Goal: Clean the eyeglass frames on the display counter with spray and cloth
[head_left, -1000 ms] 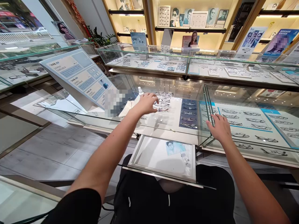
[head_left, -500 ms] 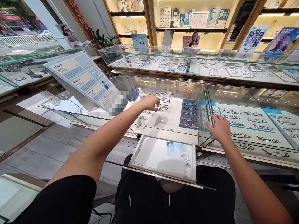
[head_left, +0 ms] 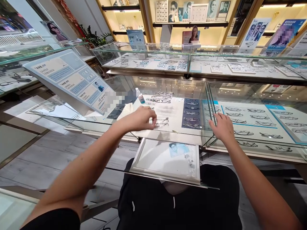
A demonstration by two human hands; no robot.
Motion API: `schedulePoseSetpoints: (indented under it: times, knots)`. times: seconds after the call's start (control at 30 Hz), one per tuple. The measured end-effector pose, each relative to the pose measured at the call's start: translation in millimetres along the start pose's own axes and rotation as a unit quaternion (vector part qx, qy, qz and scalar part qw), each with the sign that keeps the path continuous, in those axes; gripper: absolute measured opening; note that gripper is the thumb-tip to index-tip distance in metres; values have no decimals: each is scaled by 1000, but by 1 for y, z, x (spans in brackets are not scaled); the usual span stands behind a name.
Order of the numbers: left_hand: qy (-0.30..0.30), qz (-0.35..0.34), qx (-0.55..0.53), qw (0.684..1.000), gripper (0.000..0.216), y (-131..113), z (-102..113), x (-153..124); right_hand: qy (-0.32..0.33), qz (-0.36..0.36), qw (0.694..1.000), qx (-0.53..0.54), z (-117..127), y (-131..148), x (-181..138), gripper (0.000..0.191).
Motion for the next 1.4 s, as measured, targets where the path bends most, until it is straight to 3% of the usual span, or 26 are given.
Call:
schedulePoseSetpoints:
  times: [0.13, 0.23, 0.33, 0.43, 0.53, 0.67, 0.93, 1.13, 1.4]
  knots:
    - [91, -21, -136, 986, 11, -34, -29, -28, -2, 0, 1000, -5, 0, 0, 0, 64]
    - [156, -28, -198, 967, 18, -43, -76, -31, -2, 2, 1000, -3, -1, 0, 0, 63]
    - [197, -57, -180, 962, 12, -44, -126, -18, 2, 2, 1000, 7, -1, -1, 0, 63]
    - [185, -67, -117, 973, 1, -34, -163, 5, 1, 1, 1000, 11, 0, 0, 0, 63]
    - [133, -47, -64, 988, 6, -6, -185, 29, 0, 0, 1000, 6, 1, 0, -1, 63]
    - [35, -30, 28, 999, 12, 46, -193, 59, -3, 1, 1000, 5, 0, 0, -1, 61]
    - [-38, 37, 84, 995, 24, 123, -189, 89, -8, 2, 1000, -5, -1, 1, 0, 60]
    - [-67, 62, 103, 990, 24, 153, -209, 103, -10, 2, 1000, -7, 4, 6, -3, 57]
    - [-85, 62, 100, 989, 21, 170, -228, 112, -6, 1, 1000, -11, 8, 7, -3, 56]
Point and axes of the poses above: each hand's wrist, its own x-axis towards the middle knuckle, its own z-axis out of the back of the hand, y = z × x, the point moved 4 cm from there along x, towards the middle knuckle, and after that the axes turned 7 degrees about -z, right-handed, at the moved point
